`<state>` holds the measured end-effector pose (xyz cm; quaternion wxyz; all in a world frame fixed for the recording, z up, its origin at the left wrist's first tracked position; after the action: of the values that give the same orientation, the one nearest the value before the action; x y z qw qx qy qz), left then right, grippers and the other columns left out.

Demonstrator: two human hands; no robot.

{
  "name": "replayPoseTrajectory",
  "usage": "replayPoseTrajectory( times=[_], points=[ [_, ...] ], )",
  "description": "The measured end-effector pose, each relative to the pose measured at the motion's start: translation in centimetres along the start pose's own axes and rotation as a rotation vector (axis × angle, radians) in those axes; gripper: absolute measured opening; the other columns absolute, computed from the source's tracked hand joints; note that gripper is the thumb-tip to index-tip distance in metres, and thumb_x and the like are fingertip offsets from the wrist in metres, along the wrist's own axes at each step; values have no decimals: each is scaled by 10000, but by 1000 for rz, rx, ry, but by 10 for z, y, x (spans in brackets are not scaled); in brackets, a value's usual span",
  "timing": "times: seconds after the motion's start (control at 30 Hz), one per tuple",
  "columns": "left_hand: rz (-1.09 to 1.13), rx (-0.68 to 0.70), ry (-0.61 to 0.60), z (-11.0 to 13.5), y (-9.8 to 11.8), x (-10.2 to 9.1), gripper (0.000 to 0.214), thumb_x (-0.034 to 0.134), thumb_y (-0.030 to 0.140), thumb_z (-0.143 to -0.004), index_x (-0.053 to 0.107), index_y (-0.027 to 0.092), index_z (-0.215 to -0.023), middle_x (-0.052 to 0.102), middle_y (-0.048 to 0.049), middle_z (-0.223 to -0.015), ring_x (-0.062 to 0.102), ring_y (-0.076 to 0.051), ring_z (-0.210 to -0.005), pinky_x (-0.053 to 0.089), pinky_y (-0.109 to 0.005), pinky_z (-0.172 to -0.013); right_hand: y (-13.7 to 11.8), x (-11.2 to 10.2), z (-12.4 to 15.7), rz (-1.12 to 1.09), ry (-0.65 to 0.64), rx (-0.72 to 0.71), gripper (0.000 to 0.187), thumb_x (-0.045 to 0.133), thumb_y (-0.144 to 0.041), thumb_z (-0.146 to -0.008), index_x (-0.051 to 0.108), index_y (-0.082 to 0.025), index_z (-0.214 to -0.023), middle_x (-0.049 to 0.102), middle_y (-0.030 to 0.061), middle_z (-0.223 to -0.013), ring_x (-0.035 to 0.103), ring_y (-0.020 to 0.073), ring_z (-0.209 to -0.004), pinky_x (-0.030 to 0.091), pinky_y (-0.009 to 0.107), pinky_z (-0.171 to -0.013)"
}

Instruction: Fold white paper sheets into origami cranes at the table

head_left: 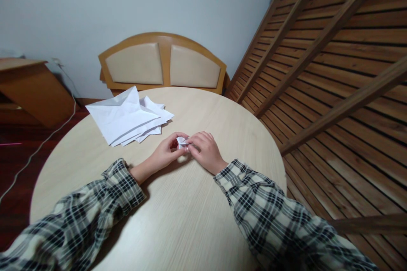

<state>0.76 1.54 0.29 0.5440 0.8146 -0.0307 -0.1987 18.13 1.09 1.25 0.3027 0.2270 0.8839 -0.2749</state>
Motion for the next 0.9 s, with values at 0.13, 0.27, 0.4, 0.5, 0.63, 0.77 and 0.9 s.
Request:
replayPoseTrajectory(
  times=[0.13, 0.27, 0.4, 0.5, 0.63, 0.77, 0.9],
  points=[
    [-147, 91, 111, 2, 6, -2, 438, 683, 294, -860, 529, 193, -1258, 626, -53, -981, 586, -171, -835, 507, -333, -765, 3, -2, 0, -44, 62, -4, 98, 596, -168, -921, 672, -228, -941, 686, 37, -921, 612, 204, -897, 468, 389, -838],
    [-295, 228, 127, 1, 12, -6, 277, 647, 274, -905, 581, 203, -1164, 636, -84, -1117, 599, -193, -969, 519, -361, -837, 4, -3, 1, -102, 102, 5, 165, 574, -109, -900, 649, -244, -956, 673, 27, -938, 622, 196, -907, 503, 384, -832],
    [-400, 343, 165, 1, 14, -11, 269, 654, 258, -901, 577, 211, -1155, 629, -92, -1157, 581, -217, -1062, 523, -369, -846, 1, -5, 0, -160, 169, -8, 199, 580, -84, -868, 635, -246, -971, 639, 51, -1036, 611, 205, -1006, 525, 410, -888],
    [-452, 390, 219, 1, 13, -15, 164, 657, 243, -896, 579, 201, -1034, 637, -87, -1118, 590, -222, -1048, 504, -402, -886, 1, -7, 0, -144, 186, -11, 206, 583, -81, -860, 610, -254, -969, 631, 60, -1194, 579, 227, -1155, 478, 482, -996],
    [-471, 426, 222, 2, 15, -14, 48, 611, 234, -921, 580, 200, -935, 652, -69, -1043, 602, -211, -1000, 490, -400, -893, 1, -6, -2, -202, 139, -35, 185, 571, -96, -894, 571, -252, -992, 679, 48, -1171, 609, 217, -1128, 477, 475, -985],
    [-407, 325, 199, 4, 19, -11, 66, 563, 247, -939, 596, 192, -956, 664, -35, -902, 605, -169, -814, 499, -323, -750, 1, -6, -3, -267, 168, 17, 111, 608, -166, -917, 563, -248, -977, 669, 38, -1024, 624, 201, -1003, 515, 421, -900],
    [-274, 167, 199, 6, 20, -7, 121, 561, 296, -928, 553, 187, -875, 590, 11, -744, 525, -124, -620, 420, -249, -560, 2, -4, -3, -391, 196, 151, 146, 669, -213, -882, 550, -244, -962, 607, 12, -933, 606, 163, -851, 538, 352, -797]
  ],
)
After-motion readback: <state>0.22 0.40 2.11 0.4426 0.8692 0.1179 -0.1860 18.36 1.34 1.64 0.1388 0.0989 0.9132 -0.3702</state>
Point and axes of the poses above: each hand's wrist, its own z-axis away from the middle knuckle, its own x-axis out of the palm, y = z × x, the point moved 2 cm from there along -z, towards the middle knuckle
